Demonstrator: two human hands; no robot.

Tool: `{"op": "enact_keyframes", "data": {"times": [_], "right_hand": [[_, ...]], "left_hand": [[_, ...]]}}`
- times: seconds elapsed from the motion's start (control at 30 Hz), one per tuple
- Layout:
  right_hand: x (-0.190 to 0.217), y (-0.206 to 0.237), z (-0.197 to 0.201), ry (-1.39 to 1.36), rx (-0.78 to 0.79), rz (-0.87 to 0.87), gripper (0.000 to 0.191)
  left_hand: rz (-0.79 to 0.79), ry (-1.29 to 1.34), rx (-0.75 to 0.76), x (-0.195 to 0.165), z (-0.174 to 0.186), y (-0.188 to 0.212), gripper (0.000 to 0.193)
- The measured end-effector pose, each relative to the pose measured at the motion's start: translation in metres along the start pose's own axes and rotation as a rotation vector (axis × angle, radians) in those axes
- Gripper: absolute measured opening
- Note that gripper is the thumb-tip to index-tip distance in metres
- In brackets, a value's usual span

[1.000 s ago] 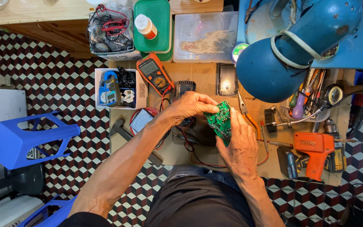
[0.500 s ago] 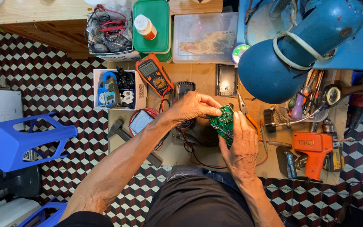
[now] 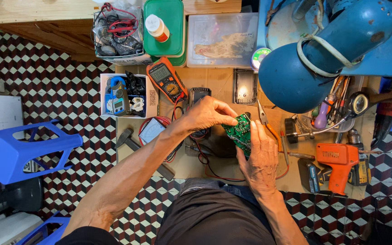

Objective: The person solders components on a green circuit board at a workbench, using a hot air gun and soldering iron on the board's underside. They periodically flip the board, reposition it under the lamp, and handle a power supply module and wires between soldering passes.

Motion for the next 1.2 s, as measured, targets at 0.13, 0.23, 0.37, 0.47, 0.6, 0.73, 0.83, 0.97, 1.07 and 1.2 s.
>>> {"op": "enact_keyframes", "data": {"times": [0.13,0.23,0.37,0.47,0.6,0.73,0.83,0.97,1.07,1.2], "right_hand": [[-0.003,0.001,-0.001,-0.018,0.017,0.0,0.089],[-0.005,0.001,-0.002,-0.076,0.024,-0.002,0.091],[-0.009,0.0,-0.004,-0.169,0.032,-0.022,0.095],[-0.014,0.002,-0.008,-0.217,0.071,-0.052,0.095],[-0.019,0.005,-0.015,-0.266,0.094,-0.087,0.096],[-0.025,0.007,-0.021,-0.329,0.108,-0.123,0.097],[-0.028,0.009,-0.026,-0.349,0.11,-0.133,0.097],[-0.033,0.01,-0.031,-0.38,0.122,-0.159,0.098],[-0.035,0.01,-0.03,-0.43,0.118,-0.175,0.098],[-0.036,0.009,-0.03,-0.431,0.129,-0.199,0.098]], "left_hand": [[0.048,0.009,0.031,0.009,-0.001,-0.005,0.029],[0.099,0.058,0.041,0.017,-0.002,-0.006,0.03],[0.099,0.003,0.031,0.018,-0.002,-0.007,0.031],[0.092,-0.047,0.034,0.017,-0.003,-0.009,0.031],[0.077,-0.084,0.037,0.015,-0.005,-0.01,0.031],[0.067,-0.154,0.022,0.013,-0.003,-0.011,0.03],[0.057,-0.152,0.021,0.013,-0.004,-0.013,0.03],[0.024,-0.142,0.025,0.012,-0.004,-0.014,0.029],[-0.007,-0.103,0.045,0.011,-0.008,-0.017,0.029],[-0.022,-0.091,0.045,0.011,-0.01,-0.021,0.029]]}}
Point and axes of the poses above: each hand's wrist, its own y-axis away from the middle knuckle, its own z-axis out of the back of the hand, x = y × z, the point moved 10 cm from there along -y, towards the middle knuckle, and after that the axes turned 5 degrees about y, right-handed, at the moved point
